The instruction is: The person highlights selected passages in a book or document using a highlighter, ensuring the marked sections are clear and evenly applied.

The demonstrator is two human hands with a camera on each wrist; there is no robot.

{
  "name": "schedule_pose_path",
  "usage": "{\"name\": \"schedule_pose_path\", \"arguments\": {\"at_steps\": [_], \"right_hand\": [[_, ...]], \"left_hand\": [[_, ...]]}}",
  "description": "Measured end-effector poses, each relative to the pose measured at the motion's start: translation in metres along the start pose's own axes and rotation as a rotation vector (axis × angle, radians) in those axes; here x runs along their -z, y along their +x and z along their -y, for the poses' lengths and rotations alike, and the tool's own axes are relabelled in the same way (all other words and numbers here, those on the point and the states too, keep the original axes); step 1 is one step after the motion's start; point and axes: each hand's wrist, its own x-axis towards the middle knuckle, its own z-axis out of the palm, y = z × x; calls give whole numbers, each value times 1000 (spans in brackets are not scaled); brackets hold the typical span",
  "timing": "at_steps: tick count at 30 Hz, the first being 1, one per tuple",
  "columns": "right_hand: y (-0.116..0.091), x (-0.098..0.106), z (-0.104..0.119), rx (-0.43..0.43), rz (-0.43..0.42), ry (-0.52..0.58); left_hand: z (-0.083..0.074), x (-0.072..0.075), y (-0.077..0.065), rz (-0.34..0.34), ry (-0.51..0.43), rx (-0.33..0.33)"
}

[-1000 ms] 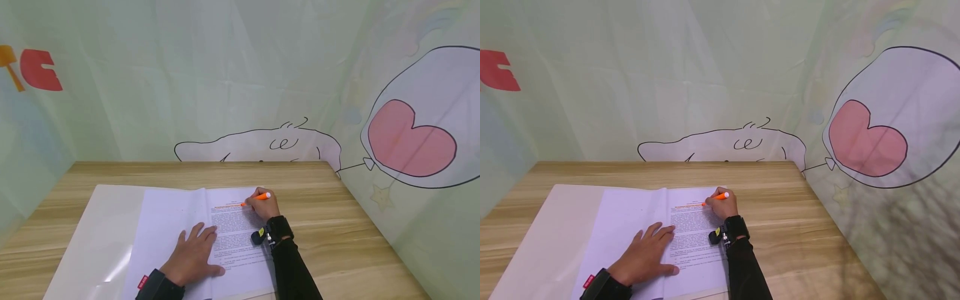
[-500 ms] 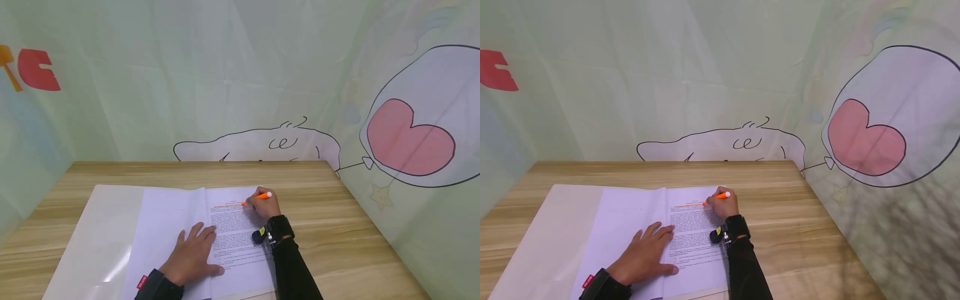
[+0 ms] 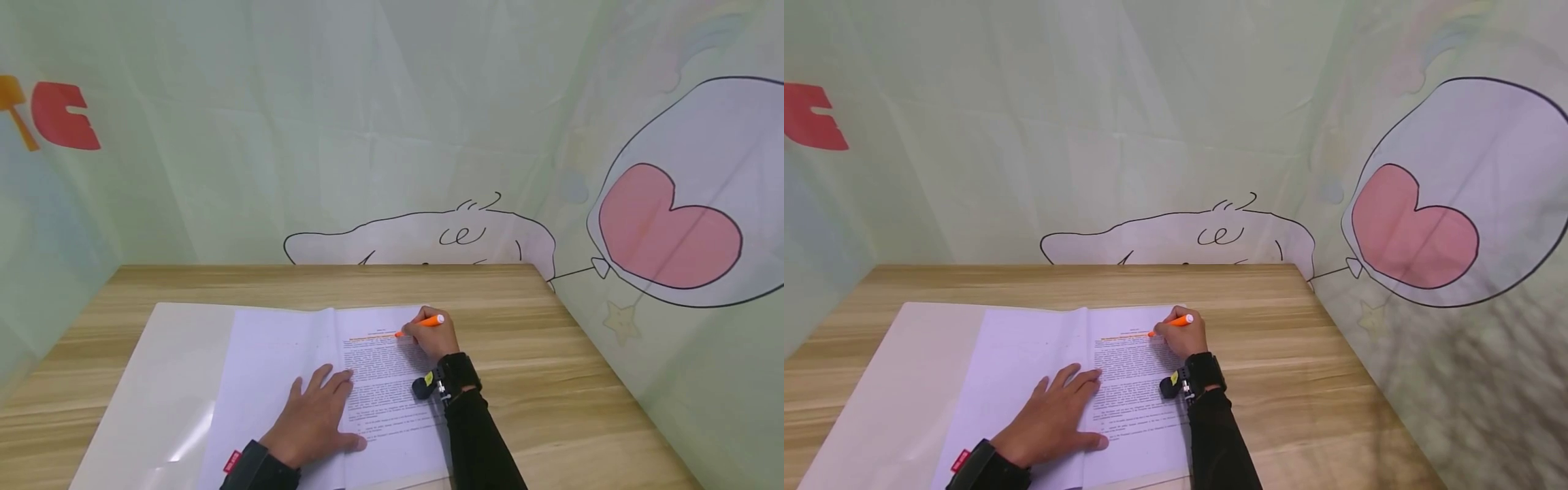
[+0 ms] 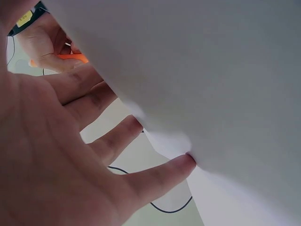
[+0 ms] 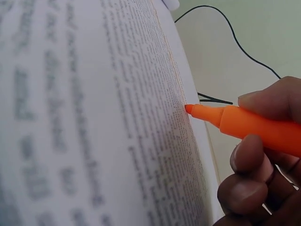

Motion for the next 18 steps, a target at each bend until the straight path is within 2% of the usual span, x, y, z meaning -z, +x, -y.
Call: {"name": "schedule_pose_path", "arguments": {"at_steps": [18], "right_hand": [[3, 5, -3, 0, -5, -37]], "left_hand": [[0, 1, -1, -10, 4, -7]]}}
